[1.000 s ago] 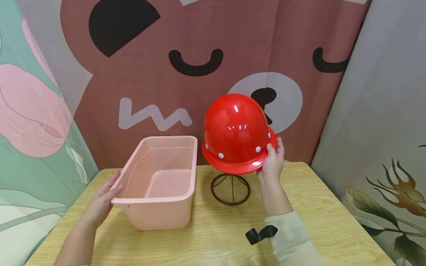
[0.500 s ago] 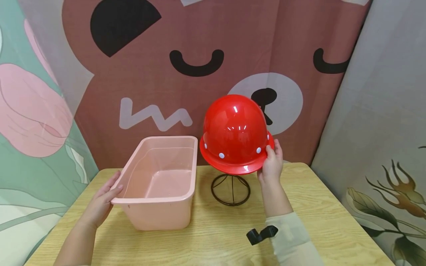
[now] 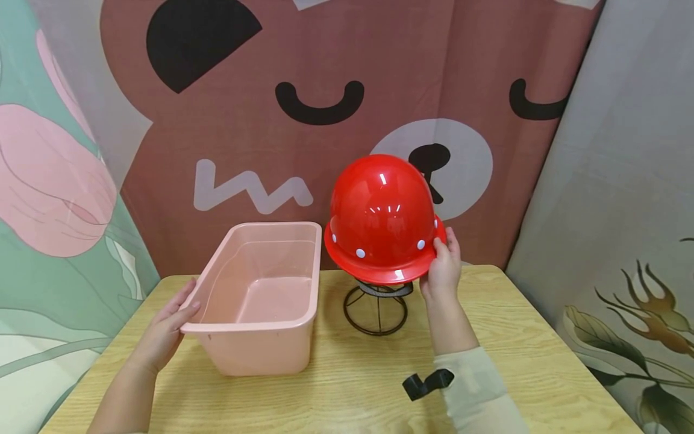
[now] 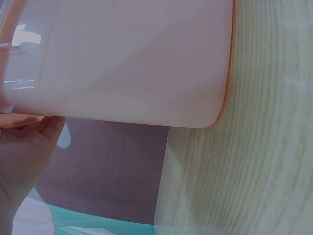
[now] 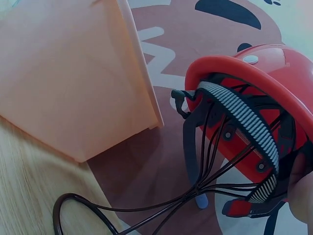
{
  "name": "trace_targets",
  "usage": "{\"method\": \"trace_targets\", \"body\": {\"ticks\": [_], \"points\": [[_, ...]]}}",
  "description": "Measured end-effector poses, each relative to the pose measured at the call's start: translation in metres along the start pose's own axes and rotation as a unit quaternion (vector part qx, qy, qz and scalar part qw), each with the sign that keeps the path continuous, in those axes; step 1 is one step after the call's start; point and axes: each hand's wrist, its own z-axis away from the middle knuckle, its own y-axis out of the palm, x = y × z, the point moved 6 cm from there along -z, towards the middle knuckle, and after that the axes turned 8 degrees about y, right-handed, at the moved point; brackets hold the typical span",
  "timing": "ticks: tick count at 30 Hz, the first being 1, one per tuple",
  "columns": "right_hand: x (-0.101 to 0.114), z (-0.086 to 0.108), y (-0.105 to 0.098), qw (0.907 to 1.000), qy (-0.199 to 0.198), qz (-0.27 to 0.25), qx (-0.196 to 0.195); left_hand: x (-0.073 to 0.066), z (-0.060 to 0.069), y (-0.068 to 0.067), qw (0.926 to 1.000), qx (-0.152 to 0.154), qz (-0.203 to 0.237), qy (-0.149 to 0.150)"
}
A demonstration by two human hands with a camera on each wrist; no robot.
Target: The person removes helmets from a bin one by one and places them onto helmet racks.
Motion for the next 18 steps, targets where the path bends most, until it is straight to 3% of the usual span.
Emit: {"method": "trace_targets", "body": {"ticks": [11,18], "points": [[-0.0006,0.0022,0.0005,0.9998,-0.007,-0.015,-0.005,-0.0013,-0.0011,0.0018,1.0,0.002,0.002,-0.004],[0.0005,0.0021,-0.0008,0.9999,-0.006,0.003,-0.011,-0.0015,-0.0023,0.0024,1.0,0.002,0.0,-0.005]]}}
